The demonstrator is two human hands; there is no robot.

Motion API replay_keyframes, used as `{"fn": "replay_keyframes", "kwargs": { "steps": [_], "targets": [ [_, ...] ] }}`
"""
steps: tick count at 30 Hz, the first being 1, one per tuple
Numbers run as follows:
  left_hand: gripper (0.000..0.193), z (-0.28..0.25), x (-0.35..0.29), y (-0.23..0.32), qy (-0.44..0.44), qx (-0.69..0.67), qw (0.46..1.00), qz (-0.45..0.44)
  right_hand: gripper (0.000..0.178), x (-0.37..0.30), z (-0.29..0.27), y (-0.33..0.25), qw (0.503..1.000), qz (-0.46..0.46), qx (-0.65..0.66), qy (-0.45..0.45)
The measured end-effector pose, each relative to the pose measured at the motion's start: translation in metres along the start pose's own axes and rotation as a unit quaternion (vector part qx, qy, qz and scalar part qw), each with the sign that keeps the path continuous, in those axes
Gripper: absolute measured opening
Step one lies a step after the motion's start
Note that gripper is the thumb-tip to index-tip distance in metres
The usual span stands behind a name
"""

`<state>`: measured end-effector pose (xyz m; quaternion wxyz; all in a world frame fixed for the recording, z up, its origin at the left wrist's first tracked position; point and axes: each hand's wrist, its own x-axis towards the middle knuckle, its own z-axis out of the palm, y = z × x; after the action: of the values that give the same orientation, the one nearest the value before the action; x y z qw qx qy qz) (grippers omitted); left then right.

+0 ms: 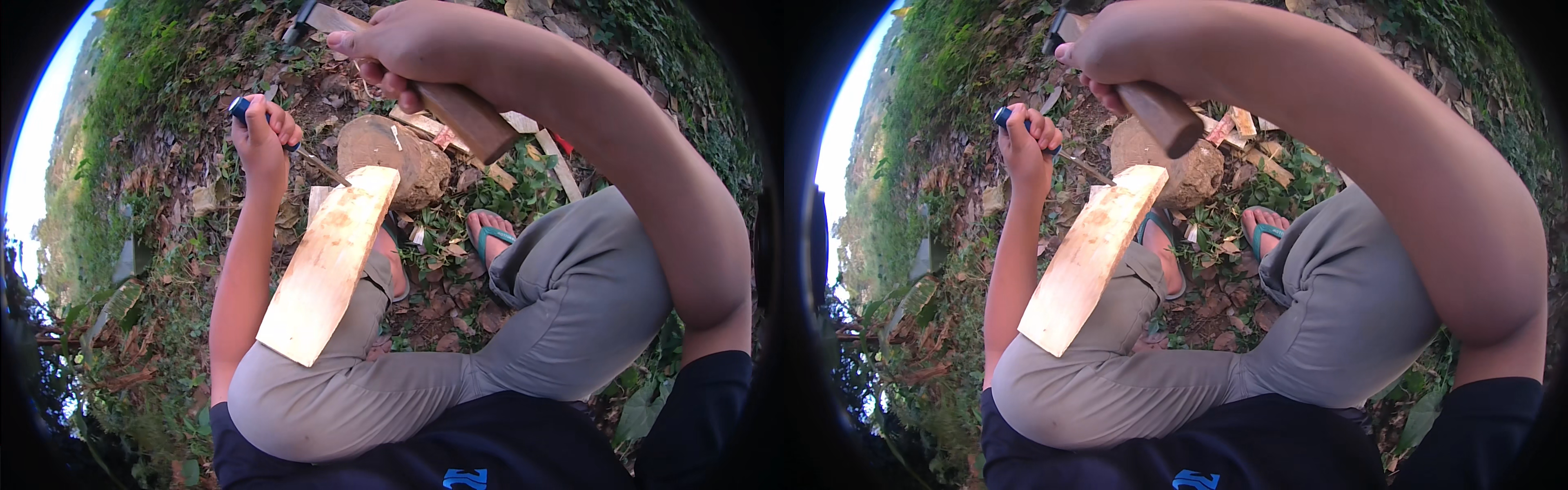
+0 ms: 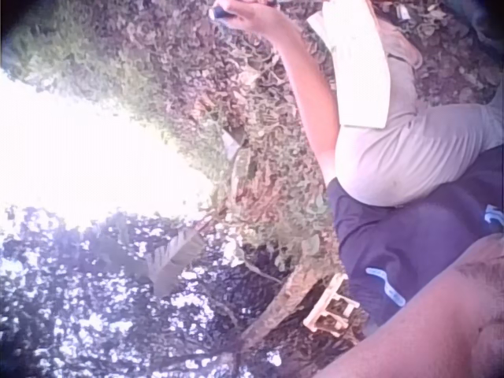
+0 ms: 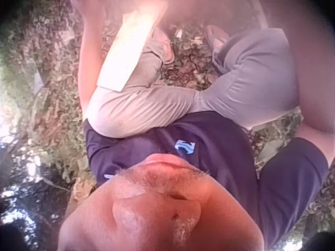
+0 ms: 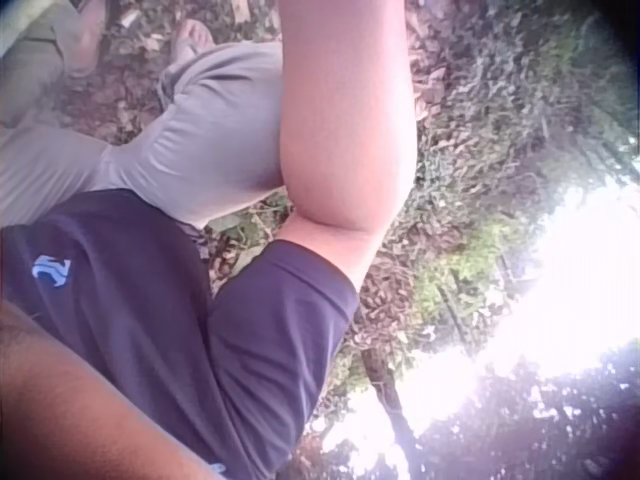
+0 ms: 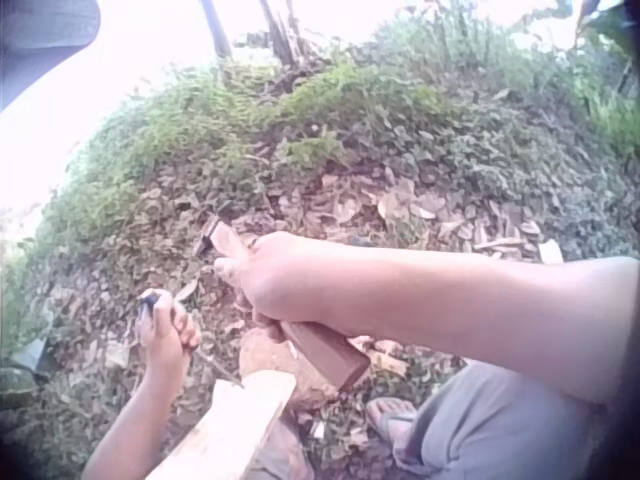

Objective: The person carves a groove into a piece of wood by tapping a chisel with a hammer and then clears out wood shavings by hand.

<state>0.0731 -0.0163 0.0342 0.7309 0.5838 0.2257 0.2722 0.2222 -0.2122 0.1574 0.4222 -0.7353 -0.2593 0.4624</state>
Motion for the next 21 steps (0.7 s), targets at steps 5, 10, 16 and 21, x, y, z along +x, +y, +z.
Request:
{"fn": "replay_keyframes", "kwargs": {
  "steps": [5,10,16,21],
  "targets": [
    [0.017,0.002,-0.001,-0.002,-0.027,-0.007,1.000,0.013,0.035,-0.031,-0.020,-0.010,0.986,-0.122,-0.115,-0.006],
    [0.019,0.009,-0.005,-0.002,-0.021,-0.012,0.999,0.028,0.032,-0.031,-0.022,-0.019,0.945,-0.183,-0.264,0.055],
    [0.021,0.002,-0.012,-0.001,-0.036,-0.021,0.999,0.028,0.029,-0.024,0.001,-0.013,0.895,-0.346,-0.254,0.120],
    [0.023,0.008,-0.023,0.002,-0.044,0.001,0.998,0.041,0.026,-0.011,0.005,0.002,0.864,-0.349,-0.324,0.165]
  ]
}}
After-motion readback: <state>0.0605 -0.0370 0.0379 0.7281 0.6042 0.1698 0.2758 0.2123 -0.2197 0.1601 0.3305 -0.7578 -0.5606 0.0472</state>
